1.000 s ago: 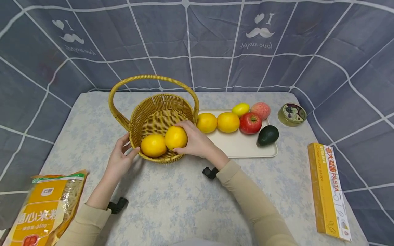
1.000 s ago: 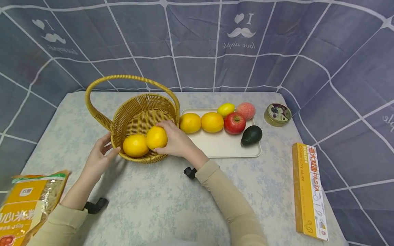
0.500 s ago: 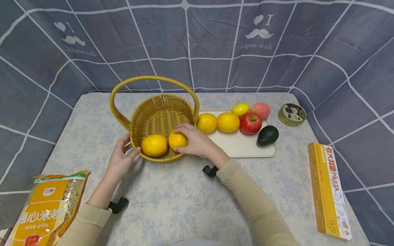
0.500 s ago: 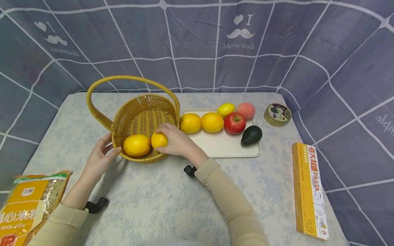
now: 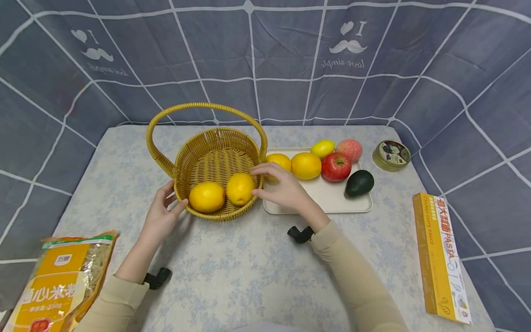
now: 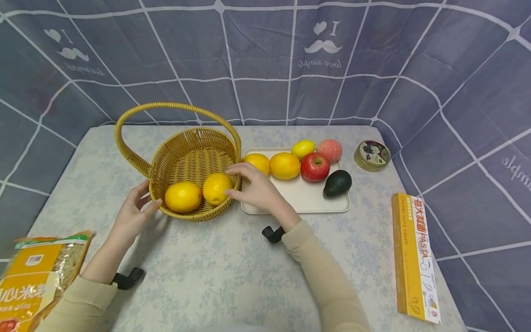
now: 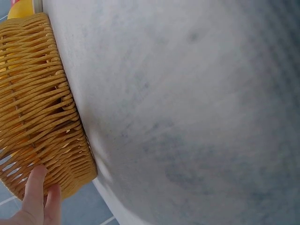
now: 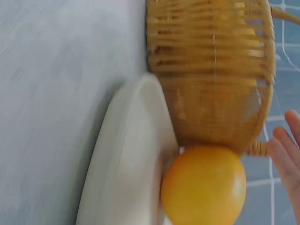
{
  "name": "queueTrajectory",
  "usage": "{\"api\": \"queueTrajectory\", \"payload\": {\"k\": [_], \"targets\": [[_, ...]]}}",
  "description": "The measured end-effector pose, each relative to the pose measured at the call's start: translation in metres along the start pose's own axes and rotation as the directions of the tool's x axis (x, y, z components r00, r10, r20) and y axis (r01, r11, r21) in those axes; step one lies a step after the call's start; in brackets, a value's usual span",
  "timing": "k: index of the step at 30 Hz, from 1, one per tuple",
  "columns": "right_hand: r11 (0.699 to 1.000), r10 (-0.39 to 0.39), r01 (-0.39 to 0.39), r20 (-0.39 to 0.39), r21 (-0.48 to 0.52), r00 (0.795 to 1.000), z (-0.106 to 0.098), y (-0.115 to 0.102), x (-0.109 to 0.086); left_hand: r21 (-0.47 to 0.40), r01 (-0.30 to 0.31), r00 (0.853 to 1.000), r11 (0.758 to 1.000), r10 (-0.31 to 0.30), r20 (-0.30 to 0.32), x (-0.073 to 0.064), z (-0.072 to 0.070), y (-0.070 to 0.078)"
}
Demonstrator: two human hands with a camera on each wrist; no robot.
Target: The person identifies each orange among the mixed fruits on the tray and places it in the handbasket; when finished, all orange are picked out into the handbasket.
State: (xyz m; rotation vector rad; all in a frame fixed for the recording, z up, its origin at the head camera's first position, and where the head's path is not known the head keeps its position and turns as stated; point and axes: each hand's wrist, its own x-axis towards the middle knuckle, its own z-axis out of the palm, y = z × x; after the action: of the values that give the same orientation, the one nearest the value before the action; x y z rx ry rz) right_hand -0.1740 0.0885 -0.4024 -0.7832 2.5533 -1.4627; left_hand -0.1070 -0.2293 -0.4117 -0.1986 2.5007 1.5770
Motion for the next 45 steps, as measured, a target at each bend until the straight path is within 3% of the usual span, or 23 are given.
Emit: {"api": "queueTrajectory", "payload": {"k": [6,12,20,27,39,45], "targets": [[0.998,0.041,-0.037,-0.096,0.045,0.995,-0.024,0.015,-0.014,-0.005,-0.007,1.000,1.000,0.007,0.004,0.001,0.000,0.000],[0.991,0.112,-0.124,-0.192,-0.050,0.975,-0.057,0.033,-0.024,0.002,-0.019,1.000,1.000,0.019,0.009,0.000,0.000,0.000],[0.950,0.228,-0.270,-0.244,-0.158,0.943,-0.091,0.051,-0.024,0.019,-0.023,1.000,1.000,0.023,0.005,0.000,-0.001,0.000],[0.936,0.275,-0.312,-0.215,-0.161,0.937,-0.100,0.058,-0.017,0.012,-0.025,1.000,1.000,0.025,0.007,0.000,-0.002,-0.001],[0.894,0.328,-0.341,-0.094,-0.291,0.940,-0.101,0.062,0.000,0.006,-0.034,0.999,0.999,0.034,0.006,-0.001,-0.001,0.000],[0.874,0.361,-0.361,-0.060,-0.326,0.930,-0.097,0.062,0.004,0.013,-0.034,0.999,0.999,0.034,0.000,-0.002,-0.001,0.001]]}}
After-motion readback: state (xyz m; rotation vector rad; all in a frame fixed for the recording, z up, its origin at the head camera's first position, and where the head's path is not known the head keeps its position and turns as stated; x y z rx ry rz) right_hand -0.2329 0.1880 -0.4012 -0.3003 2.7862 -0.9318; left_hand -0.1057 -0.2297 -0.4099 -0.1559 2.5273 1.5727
